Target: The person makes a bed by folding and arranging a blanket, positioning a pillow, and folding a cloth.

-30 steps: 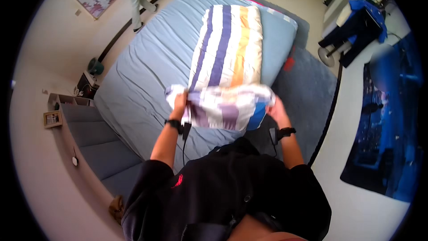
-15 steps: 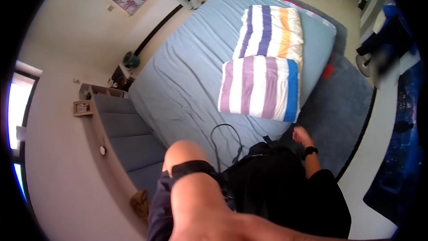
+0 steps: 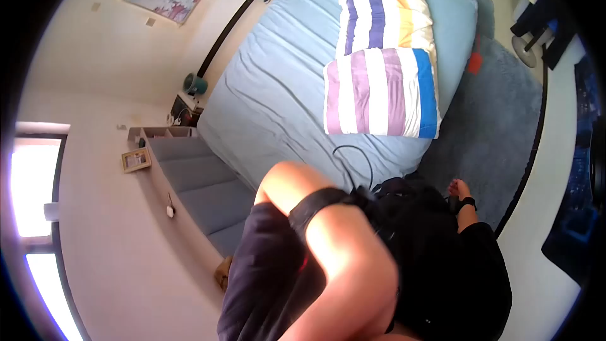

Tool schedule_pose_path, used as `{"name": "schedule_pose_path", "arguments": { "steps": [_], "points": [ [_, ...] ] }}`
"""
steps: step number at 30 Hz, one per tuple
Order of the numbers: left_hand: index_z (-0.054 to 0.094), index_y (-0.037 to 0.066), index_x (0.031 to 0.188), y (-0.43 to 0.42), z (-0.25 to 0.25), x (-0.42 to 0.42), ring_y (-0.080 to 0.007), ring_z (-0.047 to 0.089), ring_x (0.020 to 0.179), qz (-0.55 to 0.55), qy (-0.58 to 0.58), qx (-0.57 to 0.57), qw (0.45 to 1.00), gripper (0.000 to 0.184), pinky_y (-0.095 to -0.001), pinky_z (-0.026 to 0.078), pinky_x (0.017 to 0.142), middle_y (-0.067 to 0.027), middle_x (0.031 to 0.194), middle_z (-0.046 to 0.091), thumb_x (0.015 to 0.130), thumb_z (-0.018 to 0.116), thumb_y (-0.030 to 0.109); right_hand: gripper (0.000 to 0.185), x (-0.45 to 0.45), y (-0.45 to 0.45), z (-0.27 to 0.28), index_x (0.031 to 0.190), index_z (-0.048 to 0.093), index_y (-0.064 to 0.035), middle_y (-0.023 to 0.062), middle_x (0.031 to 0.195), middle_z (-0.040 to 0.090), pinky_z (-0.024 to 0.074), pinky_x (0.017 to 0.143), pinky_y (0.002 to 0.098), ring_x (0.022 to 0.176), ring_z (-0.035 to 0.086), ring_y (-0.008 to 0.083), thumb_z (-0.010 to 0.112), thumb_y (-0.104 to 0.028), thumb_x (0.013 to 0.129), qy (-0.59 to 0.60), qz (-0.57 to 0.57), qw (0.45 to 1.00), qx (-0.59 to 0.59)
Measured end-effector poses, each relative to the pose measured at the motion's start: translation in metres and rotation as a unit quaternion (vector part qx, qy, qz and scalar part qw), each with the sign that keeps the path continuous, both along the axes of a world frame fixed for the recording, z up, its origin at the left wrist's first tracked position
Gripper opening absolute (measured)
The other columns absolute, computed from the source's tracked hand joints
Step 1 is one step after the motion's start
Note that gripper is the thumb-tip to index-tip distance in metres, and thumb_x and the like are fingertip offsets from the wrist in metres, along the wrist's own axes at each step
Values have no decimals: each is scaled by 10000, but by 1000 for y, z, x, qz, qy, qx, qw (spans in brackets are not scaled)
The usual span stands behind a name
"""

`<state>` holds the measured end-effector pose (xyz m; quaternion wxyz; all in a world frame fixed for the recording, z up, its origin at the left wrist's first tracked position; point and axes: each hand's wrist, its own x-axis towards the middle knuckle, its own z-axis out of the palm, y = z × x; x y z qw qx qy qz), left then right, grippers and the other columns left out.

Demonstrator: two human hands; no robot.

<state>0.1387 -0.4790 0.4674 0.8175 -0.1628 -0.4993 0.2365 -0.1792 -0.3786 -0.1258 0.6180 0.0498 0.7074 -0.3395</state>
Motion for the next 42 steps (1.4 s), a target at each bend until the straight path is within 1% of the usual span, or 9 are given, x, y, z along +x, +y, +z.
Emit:
{"name": "schedule_pose_path", "arguments": {
  "steps": [7,10,15,16,19,22,26,30,42],
  "points": [
    [301,31,1305,-36,-55,-39,-270,247,1273,-200,-137,-43,969,408,-461,101,1081,-129,1355,321,905,366,72,163,-1,-16,16,869,523,-59,78,761,570,462,557,351,597,563,219,495,-207,807,43,117,992,18],
    [444,45,1174,-94,-108,-80,-201,537,935,39,-150,34,987,315,-341,419,835,-136,1127,480,897,359,167,170,-9,-21,17,884,523,-56,70,734,565,450,524,333,588,552,195,500,-198,793,84,127,988,3],
    [518,64,1133,-169,-319,-64,-276,446,1132,262,-686,478,482,411,-432,299,972,-73,1152,519,737,527,171,314,1,-83,13,991,513,-56,54,802,555,444,570,299,692,547,137,570,-255,755,136,213,967,-28],
    [559,85,1126,-172,-415,-38,-272,473,1111,330,-774,524,132,384,-485,326,926,-92,1111,558,766,498,203,379,5,-101,22,1035,508,-74,54,900,559,452,633,289,797,561,141,606,-316,760,133,235,963,-26],
    [626,135,1008,-149,-496,25,-286,569,960,254,-829,495,-50,291,-508,386,800,-109,1050,599,763,474,169,646,16,-152,10,1182,421,-11,108,987,564,435,746,276,900,540,178,696,-336,696,151,214,956,-129],
    [483,38,1162,-79,-519,90,-335,512,1032,5,-593,805,32,417,-410,382,904,-211,1104,539,760,441,140,734,22,-216,11,1247,362,4,134,1125,516,411,829,282,1026,493,183,706,-337,696,134,254,948,-140],
    [533,59,1097,-32,-508,123,-334,505,1052,-9,-518,748,-414,409,-427,394,874,-188,1096,554,798,408,308,677,25,-286,-5,1213,408,28,136,1145,514,396,876,311,1026,511,212,705,-304,703,-21,237,946,-218],
    [520,98,1124,-20,-478,105,-353,519,1005,64,-453,874,-165,392,-424,401,850,-202,1041,570,816,380,294,565,36,-314,26,1137,474,44,109,1022,573,435,802,313,909,555,204,698,-234,700,-111,165,959,-201],
    [501,87,1134,-139,-448,9,-383,543,898,7,-359,933,3,358,-418,424,786,-213,938,591,820,404,229,746,-4,-197,9,1326,237,-129,79,1300,357,324,913,400,1168,357,259,677,-192,727,-111,154,980,-51]
  ]
}}
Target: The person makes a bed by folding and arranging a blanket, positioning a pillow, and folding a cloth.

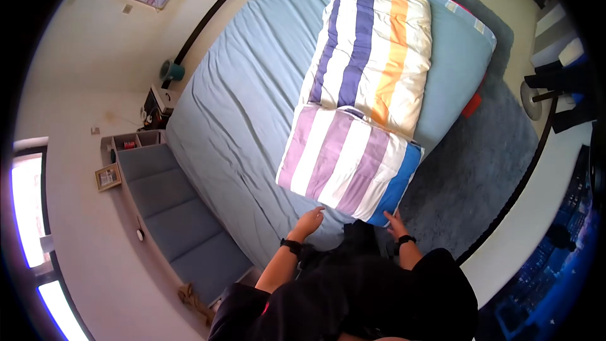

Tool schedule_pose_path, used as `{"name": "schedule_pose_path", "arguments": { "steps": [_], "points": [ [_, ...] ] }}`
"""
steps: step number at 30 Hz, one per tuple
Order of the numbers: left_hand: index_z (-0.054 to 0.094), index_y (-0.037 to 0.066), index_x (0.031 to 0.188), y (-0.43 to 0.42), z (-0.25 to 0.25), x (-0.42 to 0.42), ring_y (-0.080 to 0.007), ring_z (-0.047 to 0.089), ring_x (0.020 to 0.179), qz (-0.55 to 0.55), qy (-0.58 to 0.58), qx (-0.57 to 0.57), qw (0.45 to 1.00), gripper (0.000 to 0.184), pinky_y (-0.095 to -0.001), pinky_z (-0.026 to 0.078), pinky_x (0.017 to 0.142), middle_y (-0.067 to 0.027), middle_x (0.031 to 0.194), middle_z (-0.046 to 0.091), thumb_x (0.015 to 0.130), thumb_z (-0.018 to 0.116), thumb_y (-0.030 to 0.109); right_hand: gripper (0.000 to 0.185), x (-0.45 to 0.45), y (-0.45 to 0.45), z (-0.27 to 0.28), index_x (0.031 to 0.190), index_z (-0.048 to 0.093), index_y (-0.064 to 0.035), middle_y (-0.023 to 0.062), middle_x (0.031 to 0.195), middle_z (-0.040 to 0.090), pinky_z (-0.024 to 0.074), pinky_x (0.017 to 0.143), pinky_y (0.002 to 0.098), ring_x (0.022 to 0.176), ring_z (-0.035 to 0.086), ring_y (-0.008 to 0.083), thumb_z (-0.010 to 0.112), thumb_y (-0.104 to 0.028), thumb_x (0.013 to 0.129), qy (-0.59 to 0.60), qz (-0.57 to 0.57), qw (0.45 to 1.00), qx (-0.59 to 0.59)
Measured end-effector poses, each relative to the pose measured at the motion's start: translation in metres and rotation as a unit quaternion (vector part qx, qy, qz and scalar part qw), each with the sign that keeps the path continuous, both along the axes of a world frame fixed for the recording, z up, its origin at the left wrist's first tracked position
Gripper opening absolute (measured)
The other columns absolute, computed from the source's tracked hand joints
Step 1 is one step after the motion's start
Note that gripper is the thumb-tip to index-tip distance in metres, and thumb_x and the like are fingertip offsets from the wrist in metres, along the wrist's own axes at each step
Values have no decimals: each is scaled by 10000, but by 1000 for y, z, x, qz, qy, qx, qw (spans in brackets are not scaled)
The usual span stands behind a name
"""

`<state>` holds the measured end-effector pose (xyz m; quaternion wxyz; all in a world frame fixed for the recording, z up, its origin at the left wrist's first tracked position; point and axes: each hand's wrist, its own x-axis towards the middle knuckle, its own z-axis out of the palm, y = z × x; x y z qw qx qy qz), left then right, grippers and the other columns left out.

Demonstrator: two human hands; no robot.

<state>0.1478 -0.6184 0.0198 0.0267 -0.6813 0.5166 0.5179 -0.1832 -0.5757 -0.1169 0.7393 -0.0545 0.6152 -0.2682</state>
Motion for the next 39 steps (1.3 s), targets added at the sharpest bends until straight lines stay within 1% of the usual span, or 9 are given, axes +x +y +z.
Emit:
{"name": "schedule_pose_path", "arguments": {
  "steps": [3,10,13,15,22,24,28,35,39],
  "points": [
    [492,65,1140,4,-31,21,-385,544,894,-9,-47,-17,999,388,-428,422,785,-227,927,588,804,422,245,903,7,-11,22,1372,86,-319,29,1412,184,271,901,543,1283,175,284,688,-191,712,-20,69,994,81],
    [427,81,1221,18,-145,91,-225,522,833,347,19,275,897,542,-351,448,705,-88,1053,528,800,528,408,928,8,85,-75,1329,237,-31,176,1243,450,341,951,318,1134,443,289,731,-99,545,215,423,879,-54],
    [418,13,1152,-8,-175,96,-196,504,853,424,91,286,855,636,-344,461,679,-81,970,512,703,681,380,835,32,64,-94,1240,375,7,137,1217,477,387,912,327,1144,434,276,774,-162,527,230,397,887,-60],
    [408,33,1166,-4,-227,115,-218,542,841,-17,98,49,994,724,-329,473,725,-115,976,531,549,783,73,842,50,64,-82,1237,389,3,124,1234,464,373,924,321,1136,437,266,797,-241,541,209,107,971,-47],
    [451,61,1057,-17,-214,92,-217,540,824,125,76,-96,985,569,-314,473,714,-85,905,537,569,740,113,676,63,11,-43,1210,426,6,120,1186,494,379,896,308,1079,474,239,749,-198,653,207,-29,973,-97],
    [472,84,1048,-43,-225,88,-237,530,858,685,372,155,607,431,-346,463,766,-84,931,537,676,641,221,585,58,-25,-7,1173,464,4,111,1117,536,409,858,312,1011,514,223,731,-170,682,198,-36,954,-224],
    [375,37,1255,-157,-88,75,-232,441,1130,473,559,-6,681,461,-374,359,961,-104,1232,455,904,386,337,432,62,-134,147,1118,501,-27,41,1006,568,453,778,273,889,543,143,691,-116,740,180,-35,907,-380],
    [434,33,1160,-237,167,74,-196,524,1014,411,496,-205,737,407,-329,447,847,-91,1113,525,821,512,244,354,66,-181,355,1082,532,18,46,1014,565,411,799,253,905,522,114,610,-197,812,154,-187,821,-517],
    [463,21,1118,-167,152,71,-177,524,986,421,493,-251,719,382,-324,435,853,-81,1068,538,791,525,208,373,61,-122,332,1102,525,21,58,1032,565,412,816,263,923,532,135,610,-198,811,93,-211,889,-396]
  ]
}}
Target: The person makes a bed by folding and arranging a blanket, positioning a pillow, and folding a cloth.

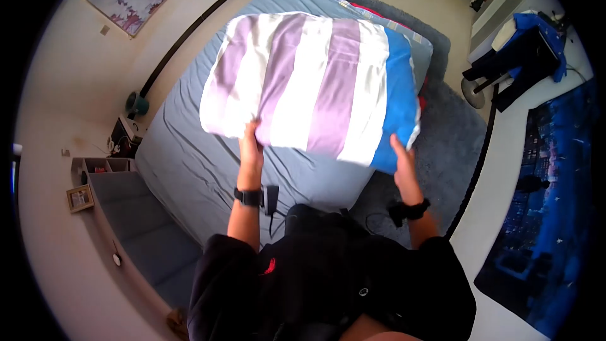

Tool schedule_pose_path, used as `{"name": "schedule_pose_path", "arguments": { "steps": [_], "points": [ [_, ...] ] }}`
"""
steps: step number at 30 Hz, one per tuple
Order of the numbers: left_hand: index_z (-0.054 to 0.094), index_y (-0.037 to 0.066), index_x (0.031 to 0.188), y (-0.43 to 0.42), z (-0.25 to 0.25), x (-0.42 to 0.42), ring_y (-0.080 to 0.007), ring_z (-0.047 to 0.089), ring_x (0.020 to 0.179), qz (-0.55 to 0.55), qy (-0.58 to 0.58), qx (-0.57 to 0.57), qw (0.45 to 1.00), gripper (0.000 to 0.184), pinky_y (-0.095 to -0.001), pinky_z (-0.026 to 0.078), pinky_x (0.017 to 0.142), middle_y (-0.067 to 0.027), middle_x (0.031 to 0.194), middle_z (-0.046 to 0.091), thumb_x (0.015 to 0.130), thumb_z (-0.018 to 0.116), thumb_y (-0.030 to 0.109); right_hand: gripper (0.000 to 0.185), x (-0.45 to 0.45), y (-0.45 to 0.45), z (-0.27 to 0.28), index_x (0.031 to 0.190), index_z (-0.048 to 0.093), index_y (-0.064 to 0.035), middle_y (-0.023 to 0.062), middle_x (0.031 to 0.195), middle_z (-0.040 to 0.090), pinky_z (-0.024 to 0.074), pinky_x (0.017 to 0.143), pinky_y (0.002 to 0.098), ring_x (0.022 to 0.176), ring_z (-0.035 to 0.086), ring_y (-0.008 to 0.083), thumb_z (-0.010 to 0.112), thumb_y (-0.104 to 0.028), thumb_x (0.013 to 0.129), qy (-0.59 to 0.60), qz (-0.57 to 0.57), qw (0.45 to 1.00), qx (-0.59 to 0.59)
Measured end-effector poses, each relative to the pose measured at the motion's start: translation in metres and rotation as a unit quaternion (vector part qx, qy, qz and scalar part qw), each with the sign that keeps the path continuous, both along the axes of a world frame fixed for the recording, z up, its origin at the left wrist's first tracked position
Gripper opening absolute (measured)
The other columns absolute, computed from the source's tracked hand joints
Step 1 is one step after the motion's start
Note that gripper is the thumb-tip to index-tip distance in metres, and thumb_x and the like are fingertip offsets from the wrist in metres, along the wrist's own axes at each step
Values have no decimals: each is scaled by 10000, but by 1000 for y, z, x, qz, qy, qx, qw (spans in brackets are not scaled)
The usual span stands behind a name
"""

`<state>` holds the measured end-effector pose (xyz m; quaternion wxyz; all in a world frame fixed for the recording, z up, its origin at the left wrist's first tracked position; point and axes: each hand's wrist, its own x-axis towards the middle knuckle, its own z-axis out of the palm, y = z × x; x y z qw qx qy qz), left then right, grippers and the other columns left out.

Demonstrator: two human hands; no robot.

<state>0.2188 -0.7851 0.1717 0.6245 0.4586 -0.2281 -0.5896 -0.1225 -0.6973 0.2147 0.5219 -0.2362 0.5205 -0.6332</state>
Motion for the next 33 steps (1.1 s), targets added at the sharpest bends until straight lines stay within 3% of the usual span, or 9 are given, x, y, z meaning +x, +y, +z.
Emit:
{"name": "schedule_pose_path", "arguments": {
  "steps": [4,6,8,12,14,16,18,25,33],
  "points": [
    [515,14,1035,113,-122,5,-166,538,881,41,53,150,986,284,-291,453,776,-54,978,550,792,548,157,458,-21,77,-85,1129,512,28,83,1056,571,415,827,280,936,546,164,642,-243,783,-52,161,968,186],
    [512,21,1011,181,-153,5,-186,563,814,4,63,273,960,264,-317,490,697,-71,931,564,775,548,132,509,-34,122,-145,1140,509,33,106,1067,573,412,838,290,953,546,186,658,-274,762,87,218,937,259],
    [514,37,981,225,-157,1,-193,574,743,-41,-38,439,897,240,-314,501,623,-72,854,570,769,552,143,537,-52,170,-214,1131,519,35,117,1053,583,411,838,292,951,550,201,661,-314,750,147,273,916,255],
    [530,65,920,232,-181,-3,-174,543,614,-62,-10,428,902,235,-285,466,503,-47,747,550,749,585,217,544,-65,174,-178,1112,527,36,114,1030,590,415,819,290,934,555,208,659,-343,744,51,292,895,334],
    [540,83,845,225,-176,-4,-151,499,507,-73,-45,389,917,230,-261,405,404,-16,666,527,728,617,265,756,-69,169,-156,1271,361,31,144,1218,472,331,942,345,1132,437,263,700,-341,707,6,336,875,349],
    [529,98,790,219,-166,-6,-134,454,435,-75,-67,394,914,221,-256,341,352,-2,586,487,707,624,280,769,-72,176,-146,1286,335,26,138,1219,470,346,929,338,1113,455,264,700,-328,709,-1,354,868,348],
    [520,109,768,214,-114,-19,-131,425,401,-81,-111,428,893,202,-262,318,333,-7,548,461,698,604,279,615,-78,184,-138,1183,446,19,105,1090,544,418,799,286,964,526,195,683,-321,729,52,370,903,210],
    [509,108,840,215,-72,-20,-133,389,389,-107,-100,449,882,248,-252,319,351,-2,538,439,695,593,290,781,-87,178,-101,1246,348,2,117,1160,499,410,871,316,1034,492,204,768,-136,602,221,410,879,105],
    [480,101,920,172,-105,-25,-151,409,356,-193,-87,452,866,320,-242,292,298,-33,532,453,737,565,349,802,-72,166,-122,1247,351,-8,128,1175,490,408,877,327,1059,482,219,776,-160,583,112,301,930,182]
  ]
}}
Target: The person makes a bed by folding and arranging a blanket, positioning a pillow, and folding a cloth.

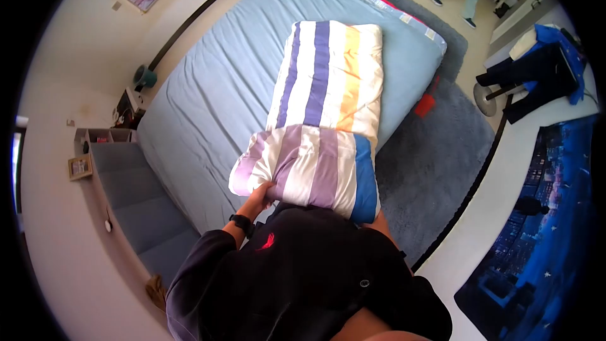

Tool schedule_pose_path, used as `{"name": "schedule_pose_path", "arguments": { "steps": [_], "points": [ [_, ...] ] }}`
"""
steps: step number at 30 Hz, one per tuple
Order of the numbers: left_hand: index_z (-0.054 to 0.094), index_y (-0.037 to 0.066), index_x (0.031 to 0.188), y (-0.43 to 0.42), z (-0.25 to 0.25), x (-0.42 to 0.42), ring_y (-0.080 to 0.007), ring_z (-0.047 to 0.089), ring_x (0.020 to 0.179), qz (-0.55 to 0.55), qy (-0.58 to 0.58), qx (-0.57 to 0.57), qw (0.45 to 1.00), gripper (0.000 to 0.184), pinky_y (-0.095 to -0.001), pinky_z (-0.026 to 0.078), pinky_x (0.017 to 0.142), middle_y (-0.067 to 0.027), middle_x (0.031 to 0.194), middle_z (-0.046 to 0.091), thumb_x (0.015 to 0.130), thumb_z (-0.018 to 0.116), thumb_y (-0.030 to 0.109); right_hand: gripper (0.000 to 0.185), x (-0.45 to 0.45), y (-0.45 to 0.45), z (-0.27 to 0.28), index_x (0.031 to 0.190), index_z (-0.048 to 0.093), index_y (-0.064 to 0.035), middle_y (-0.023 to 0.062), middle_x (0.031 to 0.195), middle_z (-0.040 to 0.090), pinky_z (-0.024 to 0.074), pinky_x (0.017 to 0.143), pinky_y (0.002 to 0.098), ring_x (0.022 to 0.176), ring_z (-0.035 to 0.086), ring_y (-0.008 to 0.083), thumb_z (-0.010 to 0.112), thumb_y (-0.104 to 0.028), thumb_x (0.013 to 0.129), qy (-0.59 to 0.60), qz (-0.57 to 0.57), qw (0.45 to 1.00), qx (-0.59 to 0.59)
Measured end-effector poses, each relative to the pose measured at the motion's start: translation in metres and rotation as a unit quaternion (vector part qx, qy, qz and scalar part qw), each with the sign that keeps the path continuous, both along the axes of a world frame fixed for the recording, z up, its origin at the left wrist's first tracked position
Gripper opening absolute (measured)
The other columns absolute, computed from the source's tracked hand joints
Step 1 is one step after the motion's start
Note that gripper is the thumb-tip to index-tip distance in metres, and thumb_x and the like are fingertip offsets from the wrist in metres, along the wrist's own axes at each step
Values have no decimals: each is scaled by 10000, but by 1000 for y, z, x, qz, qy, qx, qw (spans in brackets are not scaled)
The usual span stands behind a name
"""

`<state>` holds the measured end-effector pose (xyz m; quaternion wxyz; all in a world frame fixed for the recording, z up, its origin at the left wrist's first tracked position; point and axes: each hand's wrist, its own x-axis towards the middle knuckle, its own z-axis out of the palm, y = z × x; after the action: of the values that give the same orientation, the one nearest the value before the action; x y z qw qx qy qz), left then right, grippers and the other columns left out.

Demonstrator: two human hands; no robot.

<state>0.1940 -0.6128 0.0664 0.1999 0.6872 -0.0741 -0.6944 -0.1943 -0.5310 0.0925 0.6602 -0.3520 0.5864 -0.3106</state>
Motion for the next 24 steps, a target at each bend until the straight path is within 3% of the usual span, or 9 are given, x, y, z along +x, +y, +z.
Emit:
{"name": "schedule_pose_path", "arguments": {
  "steps": [6,9,11,14,19,21,22,23,24],
  "points": [
    [559,129,928,-193,56,-38,-83,419,477,30,20,-345,938,271,-220,373,470,12,615,454,867,433,361,900,-24,-184,67,1366,160,-33,137,1316,349,330,964,323,1153,396,203,727,-224,693,68,-71,952,-290],
    [522,43,866,-329,123,-55,-151,572,720,-5,89,-552,829,199,-263,437,649,-60,774,577,883,424,215,702,-51,-315,124,1342,194,3,183,1130,527,437,827,291,974,550,255,600,-178,798,315,-69,896,-307],
    [528,35,857,-367,212,-82,-149,570,734,48,48,-656,752,180,-270,441,692,-62,800,576,889,399,156,644,-68,-386,141,1316,244,12,203,1161,502,398,881,357,1053,498,322,576,-192,804,552,-136,665,-485],
    [508,0,887,-409,209,-74,-152,544,723,-33,83,-694,715,169,-268,435,714,-74,782,577,883,409,137,458,-71,-423,152,1196,413,7,207,1164,495,368,915,381,1084,461,352,550,-173,798,539,-231,684,-435],
    [551,26,981,-363,-14,-39,-133,533,797,-294,-105,-487,815,216,-267,418,725,-47,841,569,878,428,170,451,-23,-373,19,1192,418,2,190,1183,489,358,939,382,1109,462,313,529,-85,764,474,-59,835,-273],
    [534,10,1041,-269,-243,41,-181,540,865,-414,-124,-625,650,264,-309,426,803,-73,924,579,870,427,180,624,-27,-308,-88,1263,344,16,225,1238,432,322,975,375,1168,403,333,608,-180,732,454,145,869,-130],
    [554,50,938,-186,-288,63,-259,554,768,-343,-8,-529,777,172,-353,455,712,-107,946,571,815,451,111,747,-55,-264,-212,1269,337,19,233,1259,408,313,983,374,1177,390,338,676,-275,671,356,215,902,-111],
    [568,61,951,-154,-181,75,-219,558,777,-319,144,-126,928,209,-346,460,706,-80,912,593,824,452,181,877,-12,-249,-79,1295,293,26,234,1289,376,322,973,376,1190,376,331,708,-367,631,268,254,929,14],
    [564,59,936,-110,-169,93,-217,556,753,-372,65,-73,923,198,-343,453,675,-82,888,588,824,451,175,976,-13,-223,-92,1319,226,42,235,1307,354,339,955,382,1197,367,330,700,-451,623,269,266,905,193]
  ]
}}
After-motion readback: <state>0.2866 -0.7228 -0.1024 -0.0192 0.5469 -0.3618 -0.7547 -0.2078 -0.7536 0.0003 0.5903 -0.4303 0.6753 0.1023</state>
